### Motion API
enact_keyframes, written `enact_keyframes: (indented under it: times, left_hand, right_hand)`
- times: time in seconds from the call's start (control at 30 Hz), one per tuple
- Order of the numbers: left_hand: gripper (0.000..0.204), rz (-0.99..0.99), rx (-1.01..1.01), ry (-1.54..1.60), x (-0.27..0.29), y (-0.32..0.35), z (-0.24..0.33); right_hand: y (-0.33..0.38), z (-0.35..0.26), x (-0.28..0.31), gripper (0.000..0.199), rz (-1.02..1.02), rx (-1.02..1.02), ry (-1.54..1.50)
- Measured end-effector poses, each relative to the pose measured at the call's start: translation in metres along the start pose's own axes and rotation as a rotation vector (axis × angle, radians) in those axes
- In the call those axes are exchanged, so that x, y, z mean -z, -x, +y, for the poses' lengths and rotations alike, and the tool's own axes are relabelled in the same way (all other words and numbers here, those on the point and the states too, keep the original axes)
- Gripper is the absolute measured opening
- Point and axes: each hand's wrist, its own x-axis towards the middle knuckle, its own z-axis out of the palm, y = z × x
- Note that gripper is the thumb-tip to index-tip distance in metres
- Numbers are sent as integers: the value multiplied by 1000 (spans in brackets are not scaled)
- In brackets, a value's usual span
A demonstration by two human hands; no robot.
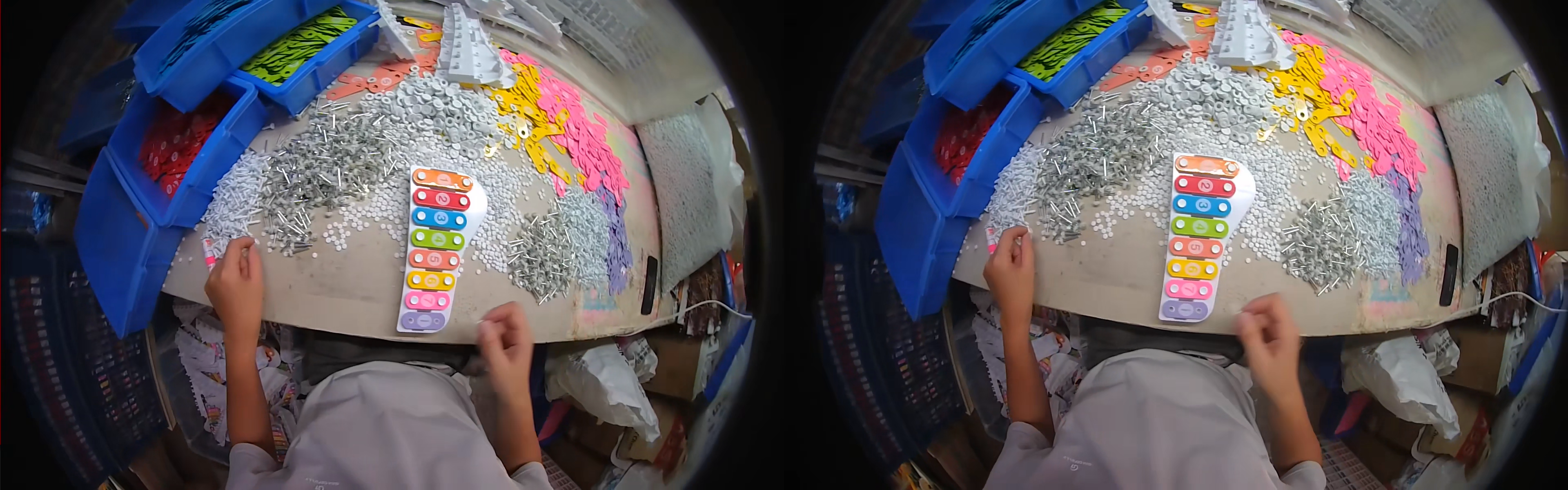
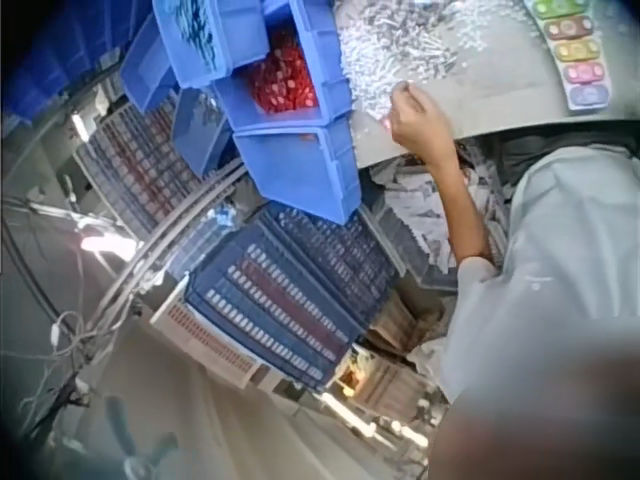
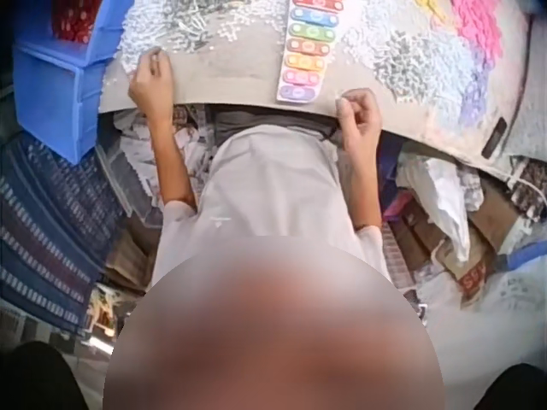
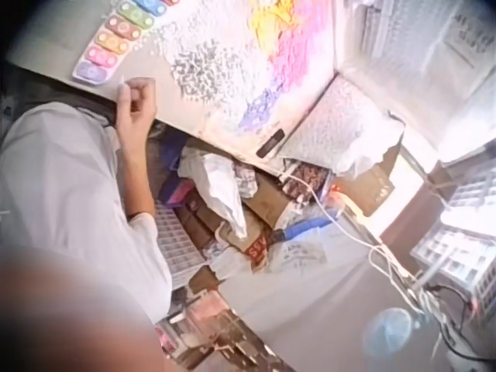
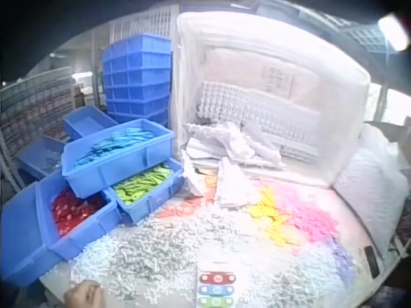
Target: Assembling a toy xylophone by placing metal keys and fasteners onto a plastic base frame.
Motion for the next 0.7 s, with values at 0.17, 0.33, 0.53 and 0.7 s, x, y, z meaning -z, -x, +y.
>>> enact_keyframes:
  times: [0.17,0.33,0.53,0.7]
  left_hand:
    - [10,-351,44,971,10,44,49]
    - [22,-883,-69,1199,5,71,75]
    - [20,-1043,167,1241,-17,86,86]
    - [15,-1151,306,1384,-25,81,89]
  right_hand:
    - [-1,0,-16,9,-250,-158,-77]
    - [-4,4,-21,11,-252,-197,-38]
    - [3,-2,-32,11,-217,-4,252]
    - [-1,6,-27,11,-188,-66,193]
